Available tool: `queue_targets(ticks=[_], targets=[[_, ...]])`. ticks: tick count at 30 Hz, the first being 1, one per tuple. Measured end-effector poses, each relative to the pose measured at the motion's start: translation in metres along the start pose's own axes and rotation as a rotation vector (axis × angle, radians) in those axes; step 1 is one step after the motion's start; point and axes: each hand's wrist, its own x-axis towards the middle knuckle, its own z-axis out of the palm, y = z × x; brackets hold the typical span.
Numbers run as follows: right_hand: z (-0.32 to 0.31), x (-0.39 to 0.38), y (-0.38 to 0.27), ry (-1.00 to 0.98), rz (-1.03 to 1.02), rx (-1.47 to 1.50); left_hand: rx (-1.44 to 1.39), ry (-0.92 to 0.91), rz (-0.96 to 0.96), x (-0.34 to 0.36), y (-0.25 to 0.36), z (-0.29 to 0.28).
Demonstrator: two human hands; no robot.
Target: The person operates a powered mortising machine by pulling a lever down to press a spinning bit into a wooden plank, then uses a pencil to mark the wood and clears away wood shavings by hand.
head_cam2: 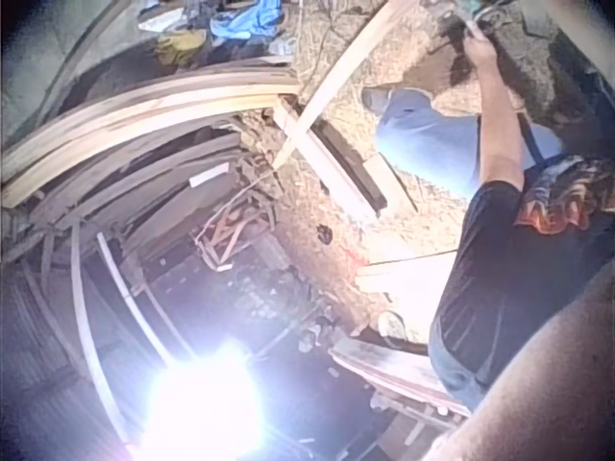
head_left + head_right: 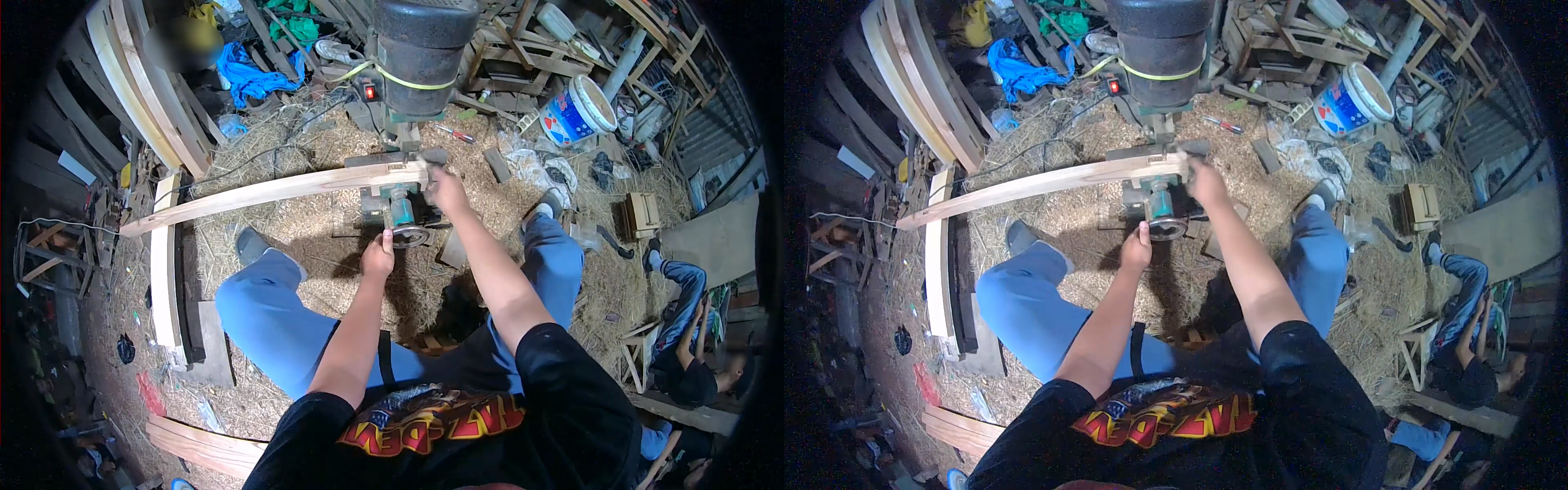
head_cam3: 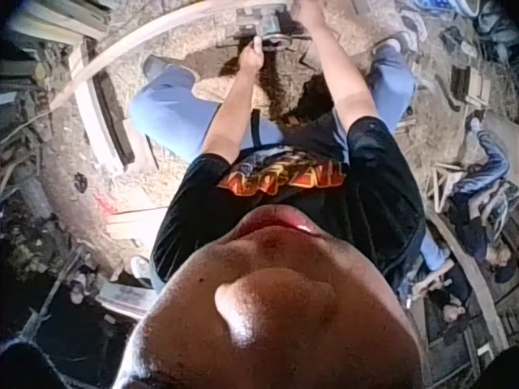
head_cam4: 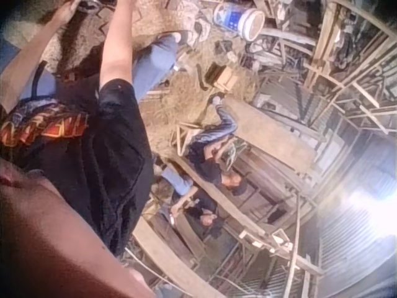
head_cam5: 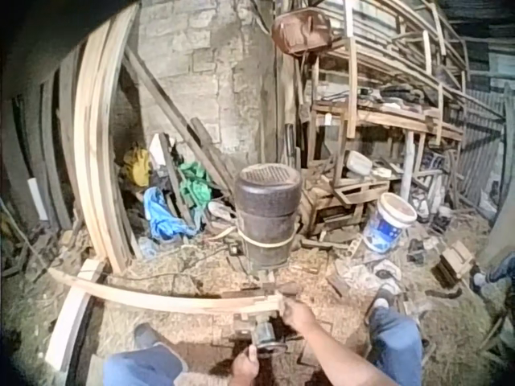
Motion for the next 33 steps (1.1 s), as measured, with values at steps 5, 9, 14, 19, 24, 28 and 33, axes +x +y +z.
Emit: queue_targets(ticks=[5, 9, 14, 19, 24, 28, 33], targets=[[-0.027, -0.031, 0.042, 0.235, 0.423, 0.018, 0.027, 0.006, -0.071, -0.004, 0.007, 0.0], [-0.038, -0.048, 0.045, 0.171, 0.317, 0.028, 0.026, -0.012, -0.087, -0.002, 0.006, 0.0], [-0.031, -0.04, 0.017, 0.08, 0.088, 0.205, 0.011, -0.01, -0.083, -0.005, 0.008, -0.004], [-0.012, -0.025, -0.009, -0.022, -0.092, 0.194, 0.0, -0.01, -0.085, -0.001, 0.006, -0.001], [-0.012, -0.024, -0.007, -0.078, 0.04, 0.124, 0.009, -0.042, -0.096, 0.0, 0.007, 0.0], [-0.034, -0.046, 0.009, 0.2, 0.371, 0.084, 0.019, -0.033, -0.114, 0.002, 0.001, 0.002], [-0.036, -0.071, 0.032, 0.172, 0.194, 0.109, 0.001, -0.049, -0.062, 0.005, 0.0, 0.007]])
